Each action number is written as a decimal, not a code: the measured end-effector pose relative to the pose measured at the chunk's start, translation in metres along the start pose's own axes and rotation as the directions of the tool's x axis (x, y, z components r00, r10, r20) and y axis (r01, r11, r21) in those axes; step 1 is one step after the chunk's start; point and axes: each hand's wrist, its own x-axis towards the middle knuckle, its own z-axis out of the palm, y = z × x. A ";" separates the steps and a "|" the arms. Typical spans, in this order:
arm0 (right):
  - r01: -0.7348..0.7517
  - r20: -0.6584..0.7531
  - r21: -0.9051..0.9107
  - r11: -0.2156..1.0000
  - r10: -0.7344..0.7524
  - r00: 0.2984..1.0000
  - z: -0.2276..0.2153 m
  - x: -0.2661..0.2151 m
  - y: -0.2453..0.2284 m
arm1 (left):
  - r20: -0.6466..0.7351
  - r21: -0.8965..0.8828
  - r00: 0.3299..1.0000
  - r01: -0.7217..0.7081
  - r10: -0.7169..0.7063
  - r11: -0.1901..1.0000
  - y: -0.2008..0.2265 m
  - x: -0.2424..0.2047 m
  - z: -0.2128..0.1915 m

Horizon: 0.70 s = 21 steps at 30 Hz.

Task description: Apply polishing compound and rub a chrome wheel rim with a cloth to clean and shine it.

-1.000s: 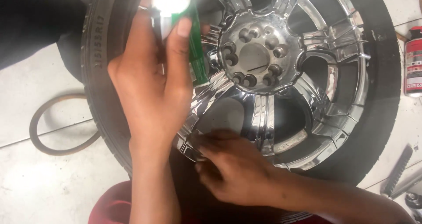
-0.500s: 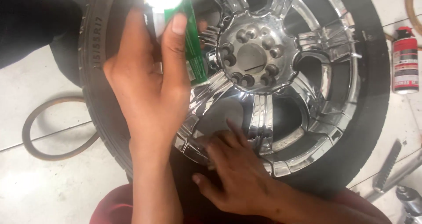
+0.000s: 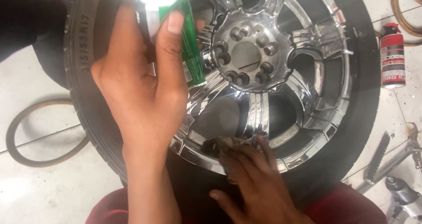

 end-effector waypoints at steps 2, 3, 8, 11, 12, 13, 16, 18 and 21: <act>-0.093 0.072 -0.107 0.990 0.101 0.992 0.002 -0.009 0.002 | 0.003 0.013 1.000 0.009 -0.009 1.000 0.000 -0.004 -0.001; -0.102 0.078 -0.101 0.990 0.110 0.991 0.007 -0.004 -0.006 | 0.012 0.014 1.000 0.017 -0.017 1.000 0.000 -0.006 -0.003; -0.114 0.030 -0.118 0.986 0.118 0.993 0.023 0.013 -0.015 | 0.027 -0.003 1.000 0.003 -0.003 1.000 -0.004 -0.009 -0.004; -0.162 0.063 -0.182 0.970 0.176 0.982 0.010 0.006 -0.002 | 0.046 -0.021 0.999 0.018 -0.017 1.000 0.002 -0.008 -0.003; -0.166 0.061 -0.180 0.970 0.179 0.982 0.012 0.007 -0.002 | 0.050 -0.021 0.999 0.017 -0.016 1.000 0.001 -0.009 -0.003; -0.134 0.064 -0.187 0.973 0.148 0.987 0.013 0.007 -0.002 | 0.050 -0.011 0.999 0.020 -0.019 1.000 0.001 -0.009 -0.003; -0.066 0.064 -0.170 0.983 0.077 0.995 0.023 0.019 -0.013 | 0.046 -0.003 0.999 0.005 -0.005 1.000 -0.002 -0.009 -0.002; -0.030 0.064 -0.137 0.990 0.040 0.997 0.028 0.026 -0.023 | 0.046 0.001 0.999 -0.006 0.006 1.000 -0.002 -0.012 -0.001; -0.125 0.020 -0.100 0.987 0.128 0.992 0.031 0.029 -0.033 | 0.065 -0.028 0.997 -0.038 0.040 0.999 0.005 -0.013 0.003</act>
